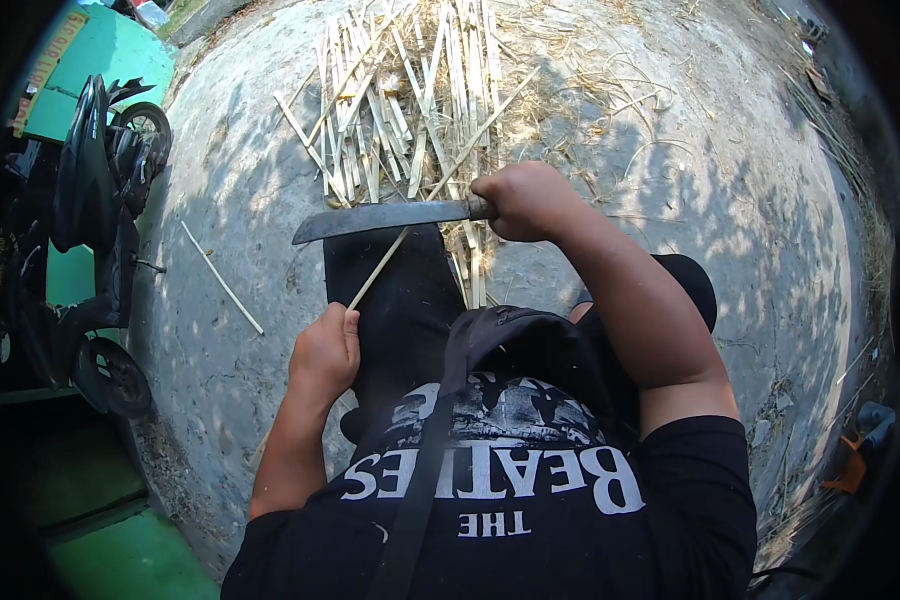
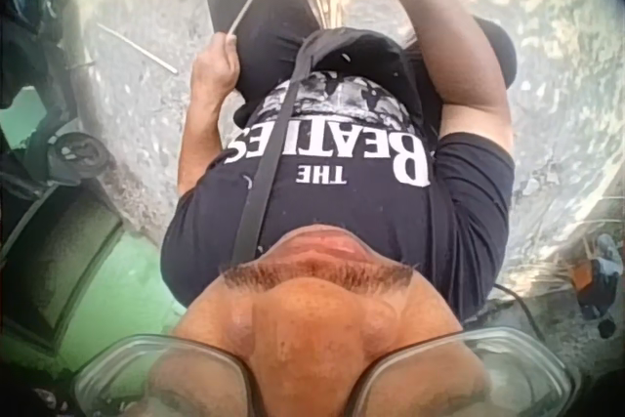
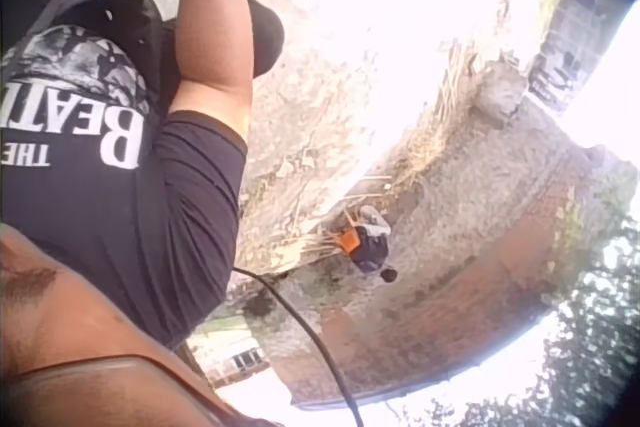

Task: The person shaves and scrapes bamboo sticks using a knife.

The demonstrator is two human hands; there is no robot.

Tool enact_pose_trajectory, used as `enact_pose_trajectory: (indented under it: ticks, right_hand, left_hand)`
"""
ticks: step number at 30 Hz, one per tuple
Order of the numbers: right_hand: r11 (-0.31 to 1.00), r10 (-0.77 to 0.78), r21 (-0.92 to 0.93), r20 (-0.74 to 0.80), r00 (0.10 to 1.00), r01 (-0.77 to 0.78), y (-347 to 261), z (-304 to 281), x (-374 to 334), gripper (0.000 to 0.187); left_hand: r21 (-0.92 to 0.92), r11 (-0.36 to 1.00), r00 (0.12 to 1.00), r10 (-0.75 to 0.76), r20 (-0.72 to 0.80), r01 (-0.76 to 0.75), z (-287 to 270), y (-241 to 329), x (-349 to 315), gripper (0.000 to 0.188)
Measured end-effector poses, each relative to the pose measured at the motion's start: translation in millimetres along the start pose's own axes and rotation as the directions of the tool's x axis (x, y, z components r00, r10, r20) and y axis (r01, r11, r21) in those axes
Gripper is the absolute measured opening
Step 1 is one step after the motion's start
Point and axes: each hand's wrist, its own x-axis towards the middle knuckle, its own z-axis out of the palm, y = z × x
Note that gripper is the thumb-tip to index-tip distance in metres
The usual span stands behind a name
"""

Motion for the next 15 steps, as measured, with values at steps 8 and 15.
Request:
enact_pose_trajectory:
  ticks: [8,15]
  right_hand:
    - [0.946,0.313,0.093,-0.001,0.950,-0.312,41.8,-5.7,3.4,0.022]
    - [0.999,0.014,-0.050,0.007,1.000,-0.014,10.0,-10.6,-6.3,0.019]
  left_hand:
    - [0.023,0.999,0.999,0.024,0.024,-0.024,-15.5,-2.7,-8.3,0.028]
    - [-0.039,0.999,1.000,0.018,-0.011,-0.019,-13.4,-10.8,-21.5,0.028]
